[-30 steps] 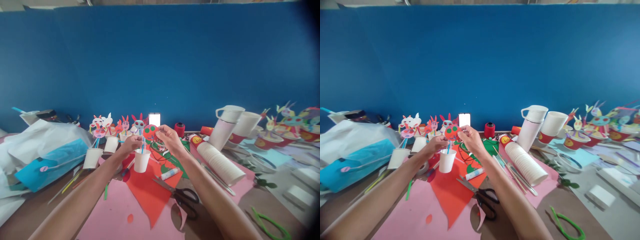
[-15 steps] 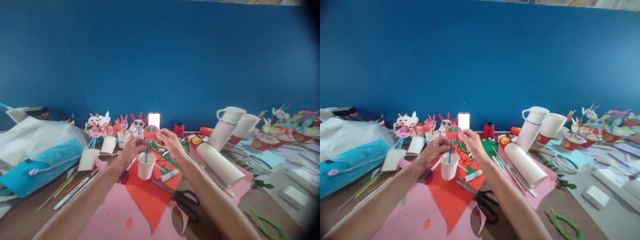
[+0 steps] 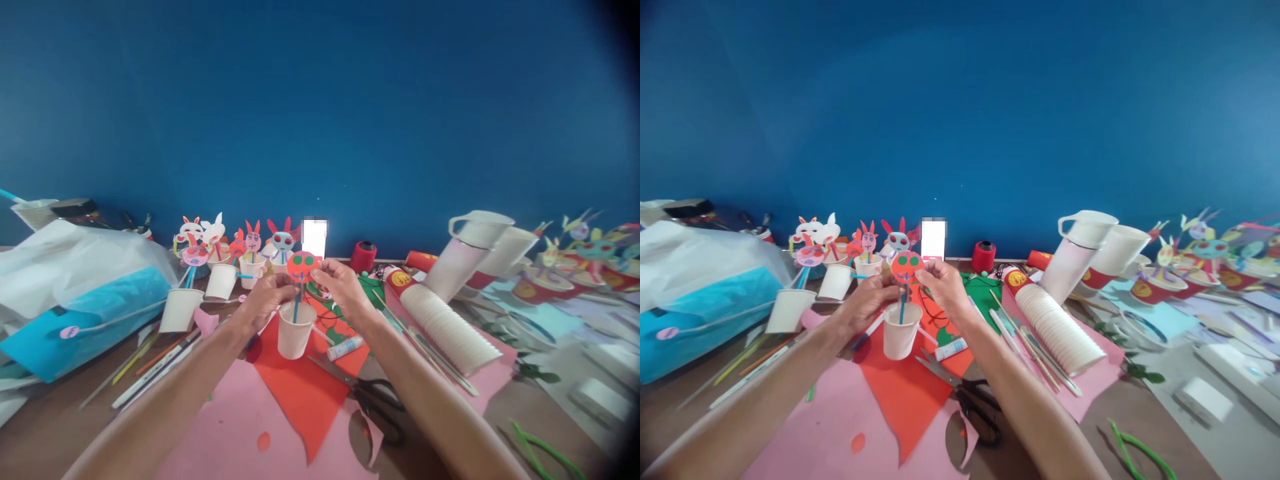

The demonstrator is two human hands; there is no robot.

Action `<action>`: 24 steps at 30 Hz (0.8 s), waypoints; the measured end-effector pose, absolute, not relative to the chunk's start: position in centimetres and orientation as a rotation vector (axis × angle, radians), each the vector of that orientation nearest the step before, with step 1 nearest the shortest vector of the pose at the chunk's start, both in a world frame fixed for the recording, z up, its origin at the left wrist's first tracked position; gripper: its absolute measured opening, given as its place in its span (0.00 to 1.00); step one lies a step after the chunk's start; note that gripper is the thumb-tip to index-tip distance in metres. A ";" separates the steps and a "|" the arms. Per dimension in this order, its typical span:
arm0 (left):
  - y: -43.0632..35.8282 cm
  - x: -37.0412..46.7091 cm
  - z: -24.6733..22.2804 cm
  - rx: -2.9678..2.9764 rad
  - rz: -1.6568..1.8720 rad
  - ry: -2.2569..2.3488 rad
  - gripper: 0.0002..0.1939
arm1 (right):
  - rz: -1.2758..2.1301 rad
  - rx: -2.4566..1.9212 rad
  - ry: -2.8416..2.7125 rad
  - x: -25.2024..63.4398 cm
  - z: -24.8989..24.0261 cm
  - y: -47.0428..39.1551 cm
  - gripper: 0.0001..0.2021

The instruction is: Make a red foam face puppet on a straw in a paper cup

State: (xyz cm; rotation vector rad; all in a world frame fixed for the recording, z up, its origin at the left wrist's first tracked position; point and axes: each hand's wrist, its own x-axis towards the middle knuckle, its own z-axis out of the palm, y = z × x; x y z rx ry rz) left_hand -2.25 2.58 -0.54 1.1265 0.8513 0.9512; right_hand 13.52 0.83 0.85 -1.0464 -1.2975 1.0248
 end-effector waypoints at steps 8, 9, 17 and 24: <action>2.2 -2.1 -0.2 1.100 0.948 0.786 0.16 | 0.879 -1.131 -1.390 13.5 0.4 0.9 0.07; 2.1 -2.1 -0.1 1.098 0.949 0.781 0.17 | 0.866 -1.134 -1.403 13.5 0.3 0.9 0.07; 2.1 -2.2 0.0 1.076 0.940 0.762 0.19 | 0.795 -1.148 -1.451 13.4 -0.3 1.1 0.08; 2.3 -2.4 -0.2 1.112 0.947 0.773 0.18 | 0.772 -1.173 -1.446 13.2 -0.7 1.2 0.09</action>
